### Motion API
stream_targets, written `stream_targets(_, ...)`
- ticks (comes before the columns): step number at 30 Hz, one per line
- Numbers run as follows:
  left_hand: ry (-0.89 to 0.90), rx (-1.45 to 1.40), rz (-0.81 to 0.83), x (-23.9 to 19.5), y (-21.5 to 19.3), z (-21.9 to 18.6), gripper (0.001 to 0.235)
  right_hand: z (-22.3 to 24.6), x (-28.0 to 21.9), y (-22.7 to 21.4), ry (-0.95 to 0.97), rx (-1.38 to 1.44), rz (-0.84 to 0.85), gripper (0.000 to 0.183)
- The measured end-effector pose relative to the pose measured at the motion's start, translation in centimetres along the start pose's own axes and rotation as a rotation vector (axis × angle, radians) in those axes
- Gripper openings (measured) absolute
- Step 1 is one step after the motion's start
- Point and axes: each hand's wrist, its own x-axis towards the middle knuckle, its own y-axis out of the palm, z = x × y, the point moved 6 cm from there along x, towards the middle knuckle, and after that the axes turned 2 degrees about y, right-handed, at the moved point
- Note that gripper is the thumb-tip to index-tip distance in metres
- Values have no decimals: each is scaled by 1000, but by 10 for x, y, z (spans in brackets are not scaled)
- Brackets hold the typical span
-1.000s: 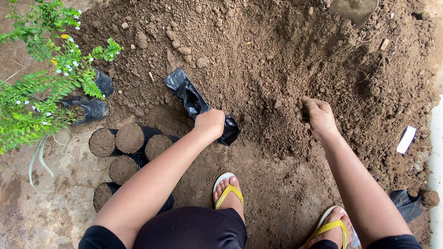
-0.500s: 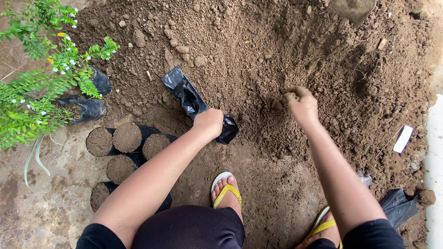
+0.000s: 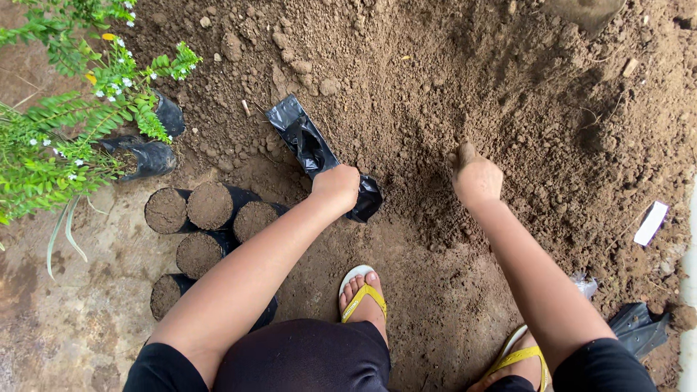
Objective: The person kneels on the ground and scoops soil from a large pile into black plastic nursery bags. They use both hands to pack the soil into the bags and place the filled bags in a row next to other prepared bags.
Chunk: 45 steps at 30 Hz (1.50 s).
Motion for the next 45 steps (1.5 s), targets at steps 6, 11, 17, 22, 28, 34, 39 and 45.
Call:
stream_targets(6, 168, 230, -70, 41, 41, 26, 24, 15, 22, 22, -66, -255, -44, 46)
stream_targets(11, 240, 44, -139, 38, 44, 39, 19, 101, -36, 23, -406, -291, 66, 35)
stream_targets(17, 564, -145, -244, 38, 49, 59, 26, 103, -69, 110, -612, -497, 163, 39)
stream_targets(22, 553, -42, -245, 41, 56, 71, 33, 58, -34, 127, -538, -361, 132, 25)
stream_targets(28, 626, -88, -150, 45, 64, 76, 31, 15, 27, 23, -276, -244, -92, 45)
stream_targets(34, 612, 25, -253, 41, 69, 63, 32, 3, 73, 42, -230, -144, -27, 30)
stream_targets(39, 481, 47, -130, 38, 60, 55, 29, -39, 100, 111, -97, -57, -30, 28)
stream_targets(45, 344, 76, 22, 38, 47, 41, 25, -47, 79, 72, -122, -47, -30, 35)
